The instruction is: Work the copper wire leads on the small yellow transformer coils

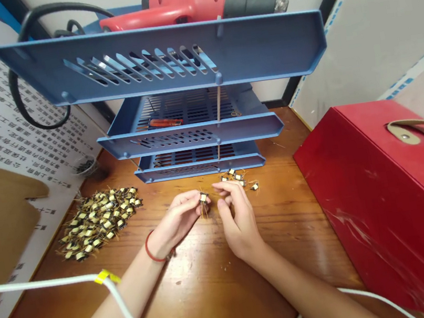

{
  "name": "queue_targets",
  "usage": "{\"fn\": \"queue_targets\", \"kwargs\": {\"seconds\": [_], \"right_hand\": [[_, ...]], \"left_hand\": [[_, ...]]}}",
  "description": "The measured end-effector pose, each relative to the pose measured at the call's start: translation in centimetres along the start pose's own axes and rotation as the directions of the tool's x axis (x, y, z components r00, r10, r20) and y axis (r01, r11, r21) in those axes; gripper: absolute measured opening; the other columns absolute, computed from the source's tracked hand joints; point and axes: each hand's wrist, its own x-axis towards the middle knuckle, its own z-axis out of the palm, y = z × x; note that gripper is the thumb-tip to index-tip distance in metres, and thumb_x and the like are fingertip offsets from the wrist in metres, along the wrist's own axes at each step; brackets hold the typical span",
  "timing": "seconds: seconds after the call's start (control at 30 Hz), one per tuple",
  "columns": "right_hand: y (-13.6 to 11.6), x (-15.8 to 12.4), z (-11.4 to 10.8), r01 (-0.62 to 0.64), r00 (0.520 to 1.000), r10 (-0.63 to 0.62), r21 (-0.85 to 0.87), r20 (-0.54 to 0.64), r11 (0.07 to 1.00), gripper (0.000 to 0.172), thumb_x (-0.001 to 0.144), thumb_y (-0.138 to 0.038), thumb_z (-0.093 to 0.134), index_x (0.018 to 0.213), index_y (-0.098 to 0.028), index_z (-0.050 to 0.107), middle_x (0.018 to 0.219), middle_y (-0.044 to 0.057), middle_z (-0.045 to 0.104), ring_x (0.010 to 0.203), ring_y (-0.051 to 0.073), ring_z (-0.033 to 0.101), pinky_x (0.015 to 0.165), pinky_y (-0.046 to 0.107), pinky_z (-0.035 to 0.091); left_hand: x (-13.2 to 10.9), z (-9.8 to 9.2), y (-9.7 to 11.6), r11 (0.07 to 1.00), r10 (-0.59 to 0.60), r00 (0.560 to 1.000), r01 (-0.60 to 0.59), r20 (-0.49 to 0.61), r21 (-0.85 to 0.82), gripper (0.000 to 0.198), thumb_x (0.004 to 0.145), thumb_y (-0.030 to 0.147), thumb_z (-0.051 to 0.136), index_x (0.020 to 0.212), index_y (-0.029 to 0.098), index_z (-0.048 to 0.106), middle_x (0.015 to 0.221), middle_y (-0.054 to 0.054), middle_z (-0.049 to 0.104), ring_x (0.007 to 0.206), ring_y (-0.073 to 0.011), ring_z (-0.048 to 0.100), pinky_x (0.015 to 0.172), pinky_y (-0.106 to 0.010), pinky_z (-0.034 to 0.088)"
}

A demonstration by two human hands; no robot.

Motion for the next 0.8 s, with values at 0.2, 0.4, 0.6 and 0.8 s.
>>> {"fn": "queue_targets", "kwargs": {"seconds": [0.2, 0.4, 0.6, 0.8], "right_hand": [[-0.56, 0.52, -0.13, 0.052, 0.985, -0.048, -0.018, 0.168, 0.998, 0.023, 0.089, -0.023, 0.042, 0.105, -0.025, 0.059, 0.108, 0.007, 0.052, 0.107, 0.020, 0.048, 0.092, 0.038, 0.039], [-0.35, 0.52, -0.02, -0.014, 0.993, 0.011, 0.026, 0.114, 1.000, 0.014, 0.086, -0.025, 0.050, 0.094, -0.023, 0.062, 0.097, 0.006, 0.053, 0.094, 0.019, 0.053, 0.078, 0.033, 0.045], [-0.03, 0.52, -0.07, -0.021, 1.000, 0.022, -0.040, 0.014, 0.999, 0.009, 0.081, -0.026, 0.057, 0.087, -0.022, 0.061, 0.102, 0.007, 0.051, 0.097, 0.021, 0.051, 0.073, 0.033, 0.045], [0.33, 0.55, 0.05, -0.114, 0.992, 0.110, 0.064, 0.065, 0.991, 0.008, 0.080, -0.026, 0.058, 0.087, -0.021, 0.060, 0.085, 0.004, 0.059, 0.079, 0.017, 0.056, 0.068, 0.031, 0.044]], "left_hand": [[-0.15, 0.25, -0.03, 0.998, 0.018, 0.998, -0.022, 0.054, 0.067, 0.029, 0.080, 0.027, 0.055, 0.055, 0.012, 0.050, 0.058, 0.000, 0.044, 0.060, -0.0101, 0.040, 0.063, -0.024, 0.031], [-0.09, 0.81, 0.05, 0.992, 0.018, 0.999, -0.023, 0.044, 0.121, 0.032, 0.080, 0.034, 0.056, 0.056, 0.013, 0.051, 0.056, 0.000, 0.046, 0.059, -0.0106, 0.043, 0.063, -0.024, 0.034], [-0.16, 0.72, -0.35, 0.998, 0.058, 0.996, -0.057, -0.064, 0.010, 0.035, 0.077, 0.047, 0.057, 0.063, 0.014, 0.053, 0.061, 0.000, 0.051, 0.060, -0.0104, 0.047, 0.064, -0.023, 0.038], [-0.48, 0.48, -0.08, 0.994, 0.102, 0.992, -0.105, -0.067, -0.028, 0.041, 0.061, 0.038, 0.075, 0.092, 0.016, 0.060, 0.087, -0.005, 0.060, 0.079, -0.0138, 0.055, 0.073, -0.025, 0.041]]}}
